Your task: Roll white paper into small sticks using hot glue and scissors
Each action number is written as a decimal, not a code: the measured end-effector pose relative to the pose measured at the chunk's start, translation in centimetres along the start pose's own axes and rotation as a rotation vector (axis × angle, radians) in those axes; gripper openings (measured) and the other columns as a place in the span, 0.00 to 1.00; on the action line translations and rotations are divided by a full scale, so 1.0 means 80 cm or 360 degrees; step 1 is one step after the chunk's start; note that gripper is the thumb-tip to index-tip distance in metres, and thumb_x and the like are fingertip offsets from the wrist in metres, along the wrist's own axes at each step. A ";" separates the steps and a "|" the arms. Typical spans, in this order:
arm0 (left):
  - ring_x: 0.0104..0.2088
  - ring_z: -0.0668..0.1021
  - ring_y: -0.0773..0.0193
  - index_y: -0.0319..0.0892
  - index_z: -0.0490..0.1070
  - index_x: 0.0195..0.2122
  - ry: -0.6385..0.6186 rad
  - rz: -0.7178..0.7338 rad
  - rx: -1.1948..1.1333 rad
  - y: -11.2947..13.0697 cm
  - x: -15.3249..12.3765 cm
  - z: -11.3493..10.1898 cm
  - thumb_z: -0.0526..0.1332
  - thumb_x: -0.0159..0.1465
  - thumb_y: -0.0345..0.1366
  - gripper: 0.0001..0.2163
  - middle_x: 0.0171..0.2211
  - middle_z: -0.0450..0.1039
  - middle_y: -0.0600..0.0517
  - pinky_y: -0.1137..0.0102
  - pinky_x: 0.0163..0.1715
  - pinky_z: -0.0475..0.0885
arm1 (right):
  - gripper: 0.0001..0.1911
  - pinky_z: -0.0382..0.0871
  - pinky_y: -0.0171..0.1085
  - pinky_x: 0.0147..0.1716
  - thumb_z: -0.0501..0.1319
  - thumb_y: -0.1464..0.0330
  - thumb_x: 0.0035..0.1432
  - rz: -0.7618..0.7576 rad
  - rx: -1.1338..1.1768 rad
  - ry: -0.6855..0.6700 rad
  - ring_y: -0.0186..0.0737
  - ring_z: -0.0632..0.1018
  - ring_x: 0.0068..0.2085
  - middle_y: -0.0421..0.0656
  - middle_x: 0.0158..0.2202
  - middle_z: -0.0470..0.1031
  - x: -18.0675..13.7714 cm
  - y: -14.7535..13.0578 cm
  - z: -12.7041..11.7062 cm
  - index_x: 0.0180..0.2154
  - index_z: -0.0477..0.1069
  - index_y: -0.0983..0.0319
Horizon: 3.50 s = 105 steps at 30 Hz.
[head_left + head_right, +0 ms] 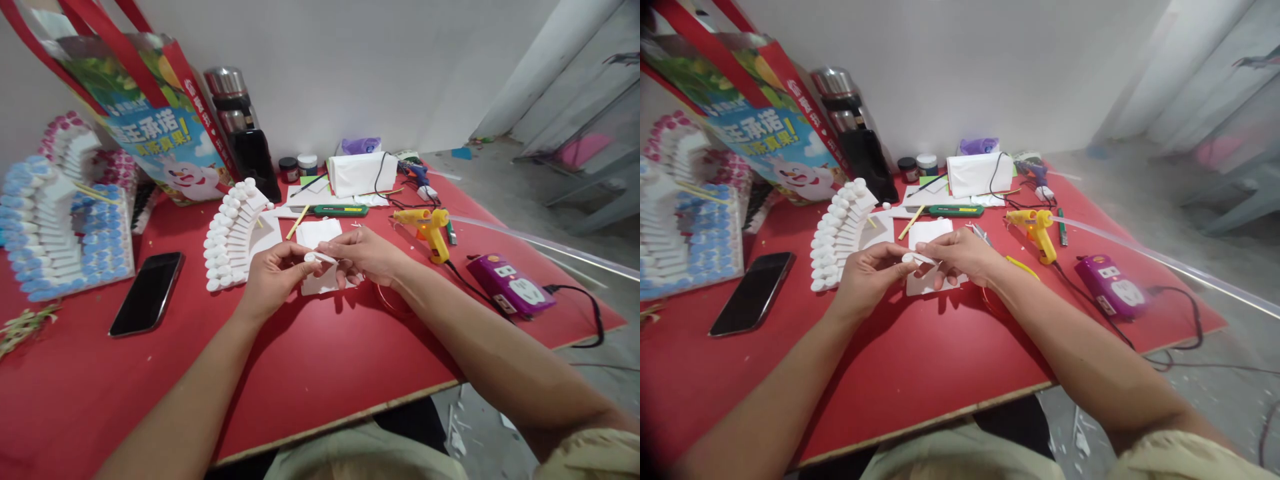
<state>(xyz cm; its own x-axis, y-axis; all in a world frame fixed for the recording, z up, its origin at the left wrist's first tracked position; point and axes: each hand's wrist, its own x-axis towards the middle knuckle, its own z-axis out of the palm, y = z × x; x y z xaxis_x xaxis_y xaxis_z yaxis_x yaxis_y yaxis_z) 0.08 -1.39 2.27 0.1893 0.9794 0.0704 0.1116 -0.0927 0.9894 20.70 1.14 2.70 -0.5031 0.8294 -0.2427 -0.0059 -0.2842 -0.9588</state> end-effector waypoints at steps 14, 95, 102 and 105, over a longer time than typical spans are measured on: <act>0.21 0.74 0.70 0.39 0.79 0.32 0.0099 -0.0087 -0.0261 -0.013 0.005 0.004 0.76 0.53 0.39 0.11 0.24 0.78 0.54 0.74 0.23 0.71 | 0.15 0.57 0.31 0.16 0.67 0.58 0.60 -0.0314 -0.0575 0.0279 0.28 0.67 0.16 0.37 0.17 0.72 -0.009 -0.007 0.017 0.31 0.79 0.64; 0.23 0.75 0.66 0.44 0.82 0.50 -0.0089 0.0206 0.0367 -0.014 -0.004 -0.001 0.64 0.67 0.42 0.14 0.24 0.75 0.54 0.71 0.30 0.72 | 0.08 0.71 0.32 0.26 0.59 0.71 0.66 -0.0611 -0.0987 0.0277 0.34 0.80 0.23 0.39 0.22 0.77 -0.001 0.012 0.022 0.33 0.73 0.63; 0.23 0.74 0.68 0.42 0.81 0.43 -0.0085 -0.0081 -0.0167 -0.013 0.002 0.001 0.69 0.63 0.42 0.11 0.26 0.74 0.53 0.74 0.25 0.72 | 0.12 0.70 0.33 0.22 0.68 0.61 0.59 -0.0477 -0.0553 0.0299 0.33 0.77 0.21 0.39 0.24 0.77 -0.004 0.001 0.016 0.32 0.72 0.63; 0.28 0.78 0.68 0.40 0.81 0.37 -0.0130 -0.0260 -0.0631 -0.015 0.008 0.001 0.73 0.58 0.41 0.11 0.30 0.77 0.51 0.74 0.29 0.75 | 0.16 0.70 0.33 0.20 0.68 0.57 0.60 -0.0413 -0.0170 0.0232 0.32 0.76 0.20 0.40 0.26 0.77 -0.003 -0.003 0.013 0.32 0.73 0.64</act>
<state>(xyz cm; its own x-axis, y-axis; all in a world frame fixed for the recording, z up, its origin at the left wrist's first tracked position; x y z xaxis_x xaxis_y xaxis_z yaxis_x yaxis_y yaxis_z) 0.14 -0.67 1.14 0.2789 0.9565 -0.0858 -0.2338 0.1542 0.9600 19.95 0.51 3.16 -0.3672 0.9302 0.0011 -0.0232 -0.0080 -0.9997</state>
